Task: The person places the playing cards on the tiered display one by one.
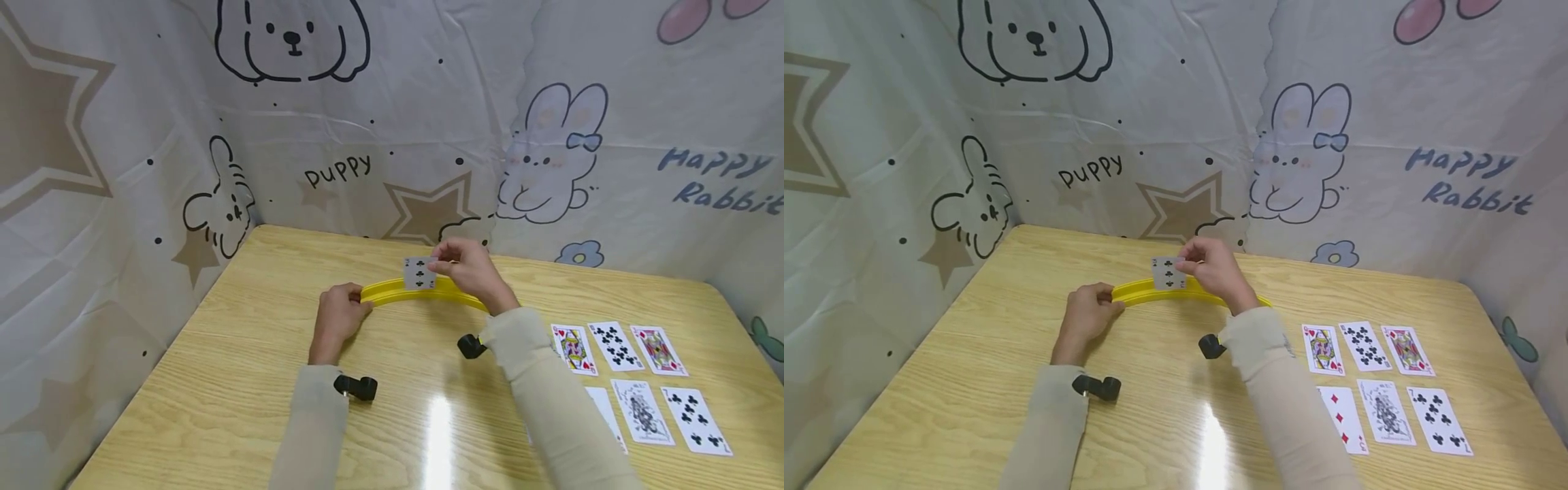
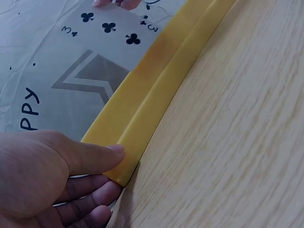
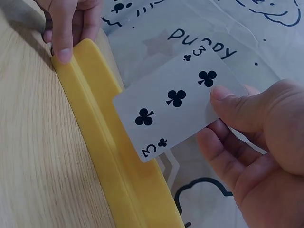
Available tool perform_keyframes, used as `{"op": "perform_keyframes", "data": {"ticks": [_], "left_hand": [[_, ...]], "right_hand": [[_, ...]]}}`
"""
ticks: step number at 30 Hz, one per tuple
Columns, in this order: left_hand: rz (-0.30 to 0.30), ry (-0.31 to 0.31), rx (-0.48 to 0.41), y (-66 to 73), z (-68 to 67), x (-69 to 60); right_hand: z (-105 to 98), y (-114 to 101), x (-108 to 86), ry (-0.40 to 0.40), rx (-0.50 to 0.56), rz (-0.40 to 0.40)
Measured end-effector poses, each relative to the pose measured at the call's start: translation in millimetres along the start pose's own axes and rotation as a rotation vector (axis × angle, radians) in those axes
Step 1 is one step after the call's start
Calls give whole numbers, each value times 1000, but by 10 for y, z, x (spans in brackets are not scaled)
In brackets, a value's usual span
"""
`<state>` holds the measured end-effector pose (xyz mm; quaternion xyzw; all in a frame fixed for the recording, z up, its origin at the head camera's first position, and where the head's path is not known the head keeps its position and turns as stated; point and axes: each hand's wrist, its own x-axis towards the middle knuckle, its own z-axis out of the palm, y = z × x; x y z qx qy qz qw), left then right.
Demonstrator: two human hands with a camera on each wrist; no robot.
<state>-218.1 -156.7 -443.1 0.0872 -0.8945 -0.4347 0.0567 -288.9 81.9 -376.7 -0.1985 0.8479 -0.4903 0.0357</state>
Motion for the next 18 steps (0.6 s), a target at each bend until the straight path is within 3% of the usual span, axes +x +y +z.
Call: {"op": "perform_keyframes", "data": {"ticks": [10, 18], "left_hand": [[-3, 0, 6, 3, 10, 8], [-17, -14, 2, 22, -1, 8]], "right_hand": [[108, -78, 81, -33, 55, -3], [221, -142, 164, -59, 90, -57]]}}
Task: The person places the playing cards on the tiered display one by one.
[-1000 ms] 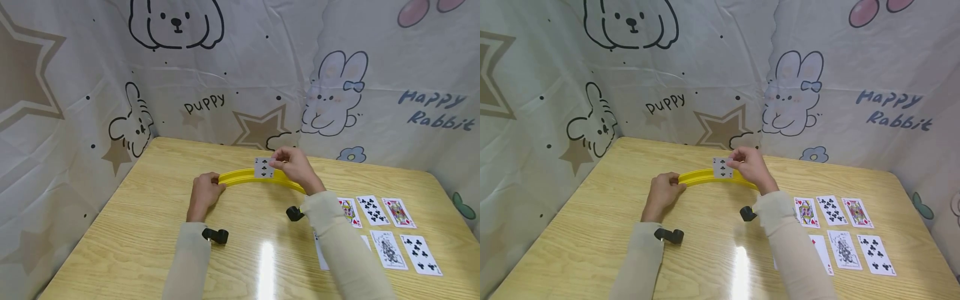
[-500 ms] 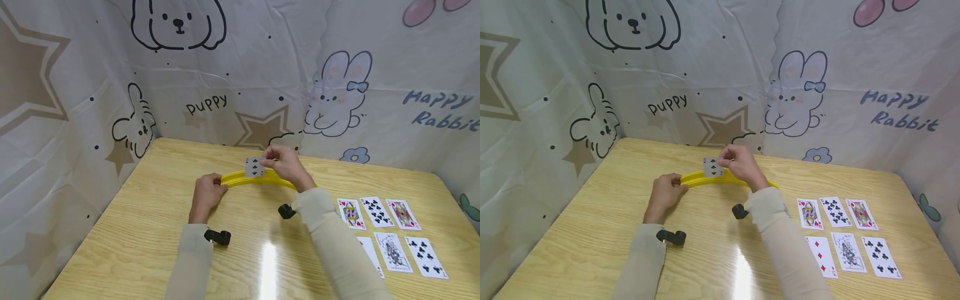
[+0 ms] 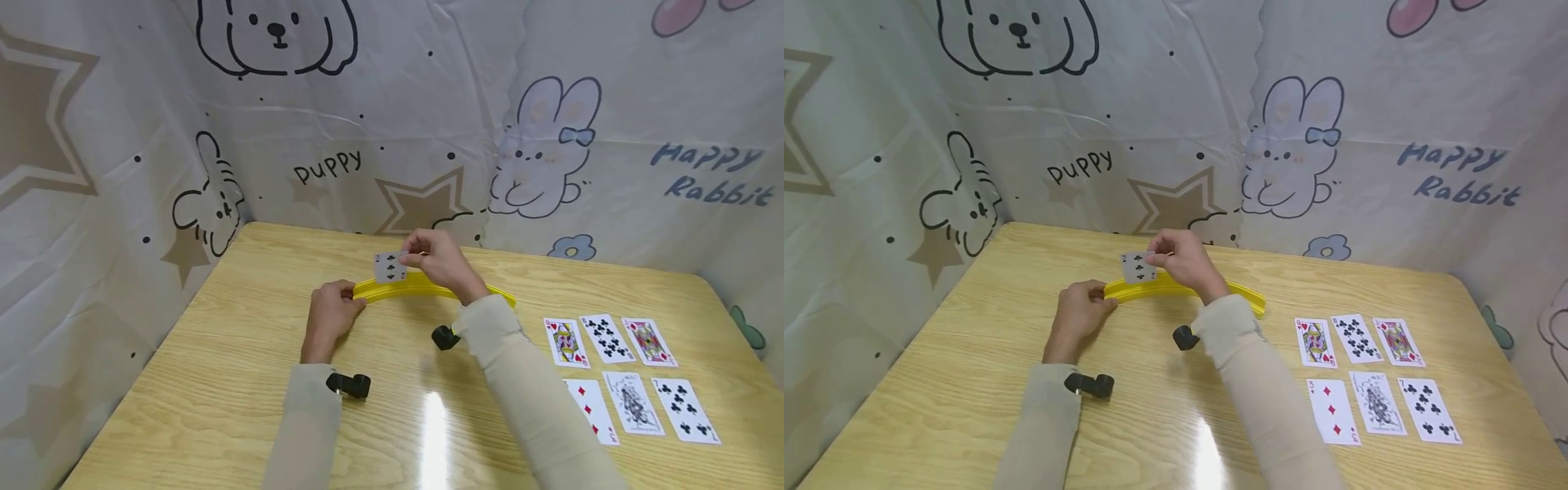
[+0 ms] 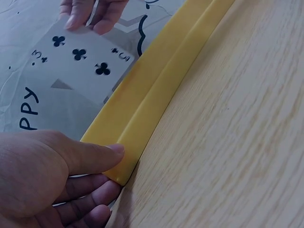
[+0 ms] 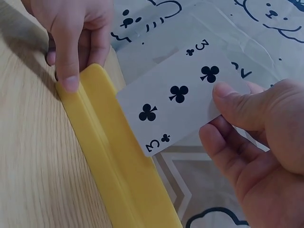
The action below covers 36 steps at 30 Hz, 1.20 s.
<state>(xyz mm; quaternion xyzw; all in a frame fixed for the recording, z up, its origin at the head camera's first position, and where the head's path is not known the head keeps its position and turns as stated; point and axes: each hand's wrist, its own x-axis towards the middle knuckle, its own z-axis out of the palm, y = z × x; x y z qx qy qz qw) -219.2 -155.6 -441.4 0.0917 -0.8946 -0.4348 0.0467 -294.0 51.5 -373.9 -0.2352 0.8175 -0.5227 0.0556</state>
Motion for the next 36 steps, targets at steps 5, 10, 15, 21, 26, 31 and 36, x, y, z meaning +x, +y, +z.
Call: {"op": "perform_keyframes", "data": {"ticks": [5, 10, 15, 21, 26, 31, 36], "left_hand": [[1, -3, 3, -8, 1, 12], [4, -9, -2, -30, -2, 13], [11, -6, 1, -52, -8, 17], [21, -10, -4, -47, 3, 0], [7, -21, -11, -45, 4, -3], [14, -16, -8, -45, -2, 2], [19, -18, -6, -34, -6, 4]], "right_hand": [[77, -36, 55, -11, 2, -45], [148, -50, 98, -20, -14, -84], [190, -54, 131, -31, -27, -112], [207, -22, 138, -39, -29, -114], [227, -2, 160, -60, -33, -114], [244, 6, 179, -69, -39, -113], [260, 44, 190, -74, -53, -110]]}}
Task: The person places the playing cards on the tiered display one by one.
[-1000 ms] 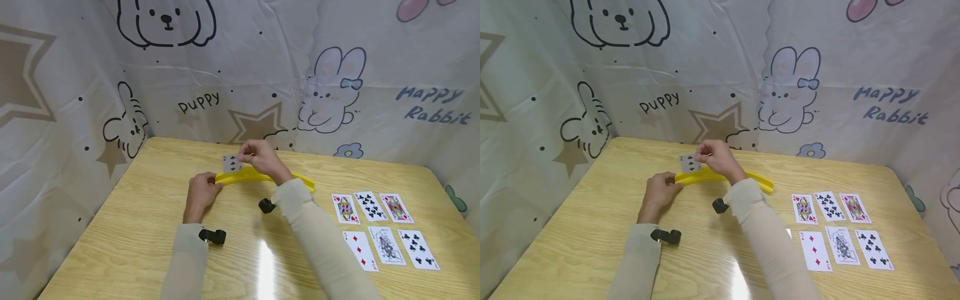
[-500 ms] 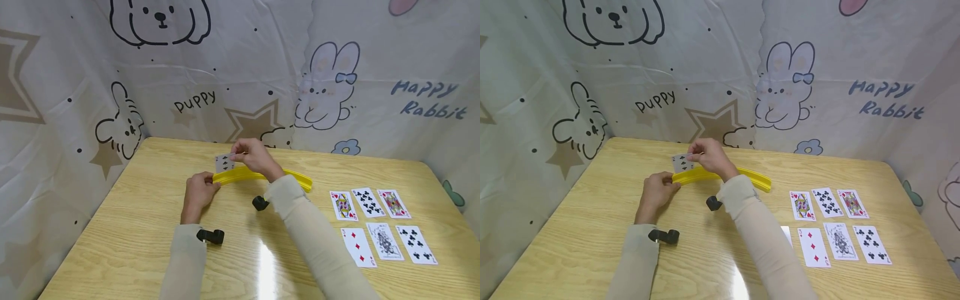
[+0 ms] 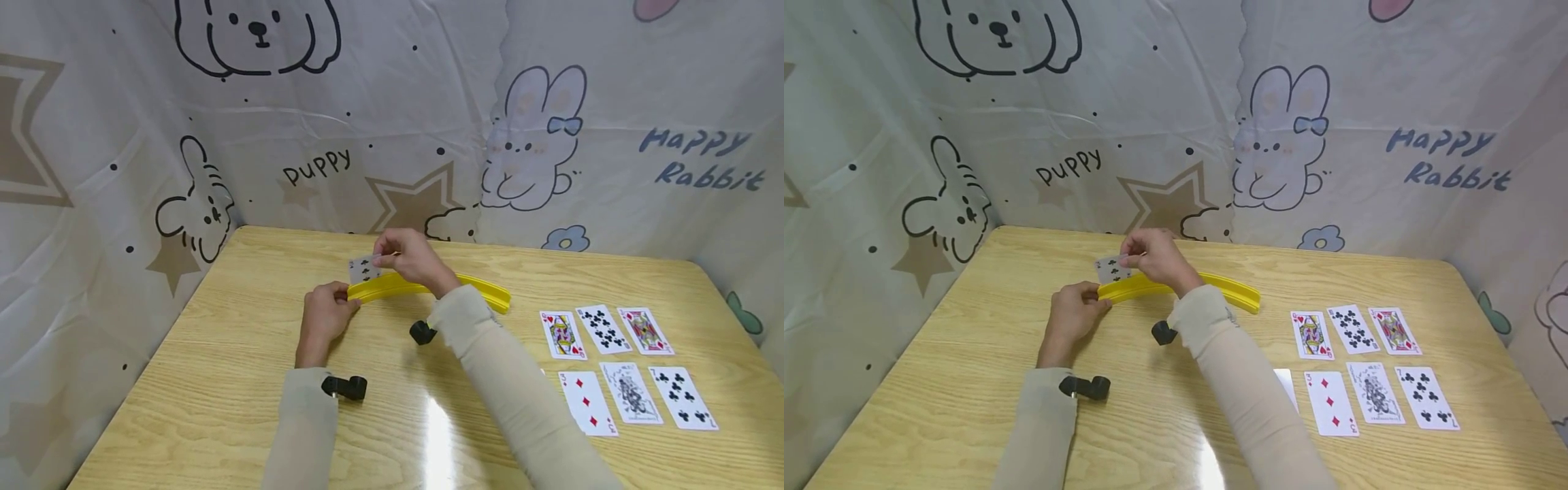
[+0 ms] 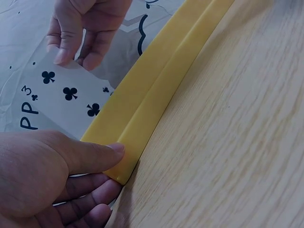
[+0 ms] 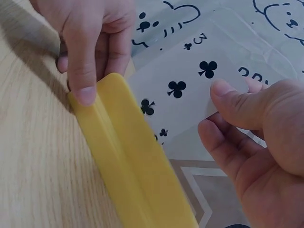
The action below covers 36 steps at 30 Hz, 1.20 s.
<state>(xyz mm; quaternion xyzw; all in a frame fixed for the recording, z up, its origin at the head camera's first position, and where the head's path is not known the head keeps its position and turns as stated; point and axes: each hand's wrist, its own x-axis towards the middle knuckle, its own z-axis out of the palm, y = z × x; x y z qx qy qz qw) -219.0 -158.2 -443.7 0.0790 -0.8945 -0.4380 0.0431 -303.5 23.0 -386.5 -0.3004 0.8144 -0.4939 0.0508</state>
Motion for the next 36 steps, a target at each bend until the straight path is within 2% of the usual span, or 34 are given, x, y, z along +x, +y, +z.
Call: {"op": "perform_keyframes", "data": {"ticks": [10, 18, 29, 36], "left_hand": [[9, 6, 0, 53, 91, 47], [-14, -3, -8, 41, 127, 24], [-14, 9, 3, -11, 74, 14], [-12, 13, 1, 11, 35, -2]], "right_hand": [[-131, 45, -59, 14, -55, 57], [-288, 97, -254, 45, -49, 146], [-520, 117, -549, 65, -111, 137], [-682, 87, -708, 80, -154, 167]]}}
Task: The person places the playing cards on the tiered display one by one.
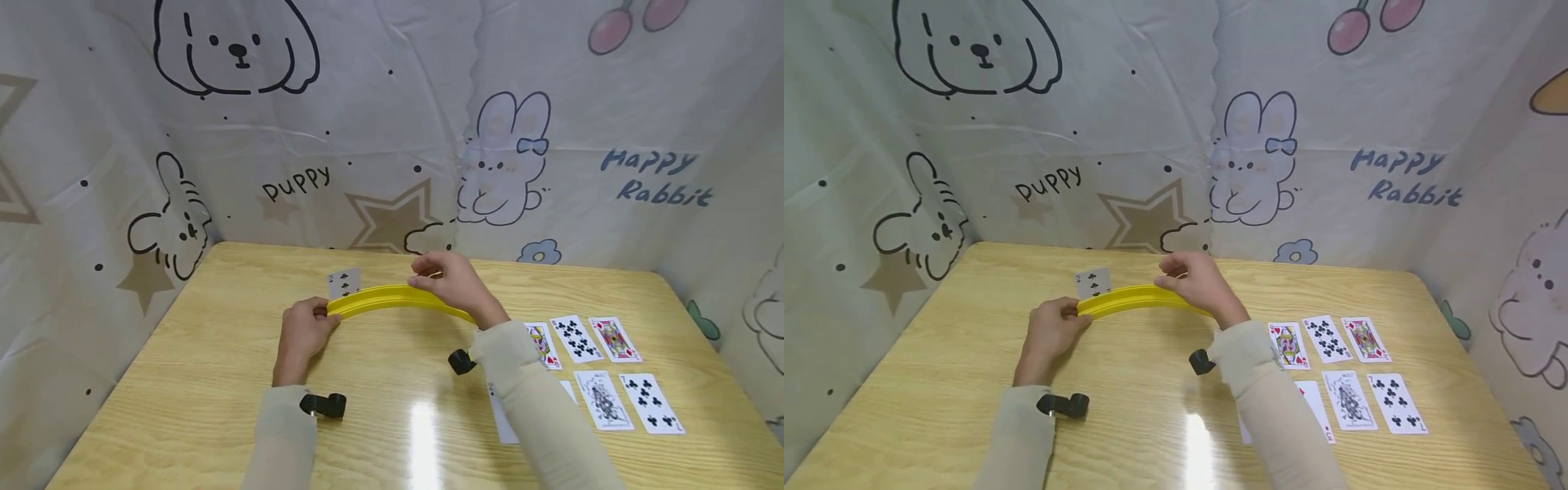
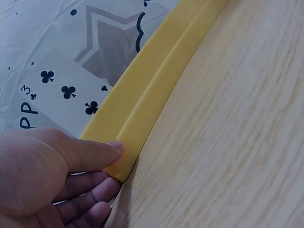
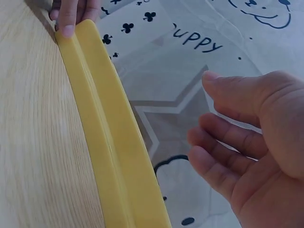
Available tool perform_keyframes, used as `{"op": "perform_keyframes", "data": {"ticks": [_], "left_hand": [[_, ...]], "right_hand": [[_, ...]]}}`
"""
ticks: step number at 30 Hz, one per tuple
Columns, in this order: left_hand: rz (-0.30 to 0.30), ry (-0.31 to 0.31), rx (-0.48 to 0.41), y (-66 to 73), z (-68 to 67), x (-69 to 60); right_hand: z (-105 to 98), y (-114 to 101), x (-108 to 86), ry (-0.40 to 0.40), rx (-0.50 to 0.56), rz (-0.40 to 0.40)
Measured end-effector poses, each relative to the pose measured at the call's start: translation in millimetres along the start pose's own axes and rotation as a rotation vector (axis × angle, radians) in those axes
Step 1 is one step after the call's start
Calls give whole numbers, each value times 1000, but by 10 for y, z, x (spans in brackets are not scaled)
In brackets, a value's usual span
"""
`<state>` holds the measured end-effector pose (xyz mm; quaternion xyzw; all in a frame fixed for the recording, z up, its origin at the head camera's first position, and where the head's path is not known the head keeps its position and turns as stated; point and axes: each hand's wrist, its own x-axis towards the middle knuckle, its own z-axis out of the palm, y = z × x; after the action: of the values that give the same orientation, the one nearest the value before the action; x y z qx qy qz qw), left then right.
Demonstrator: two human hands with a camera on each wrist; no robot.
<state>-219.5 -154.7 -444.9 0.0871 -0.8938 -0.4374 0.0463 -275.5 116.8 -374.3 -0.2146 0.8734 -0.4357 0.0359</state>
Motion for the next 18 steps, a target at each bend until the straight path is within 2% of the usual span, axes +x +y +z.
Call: {"op": "perform_keyframes", "data": {"ticks": [11, 18], "left_hand": [[-22, -5, 11, -15, -6, -4], [-4, -3, 29, -6, -4, 4]], "right_hand": [[-186, 78, -257, 21, -37, 1], [-286, 134, -418, 55, -53, 55]]}}
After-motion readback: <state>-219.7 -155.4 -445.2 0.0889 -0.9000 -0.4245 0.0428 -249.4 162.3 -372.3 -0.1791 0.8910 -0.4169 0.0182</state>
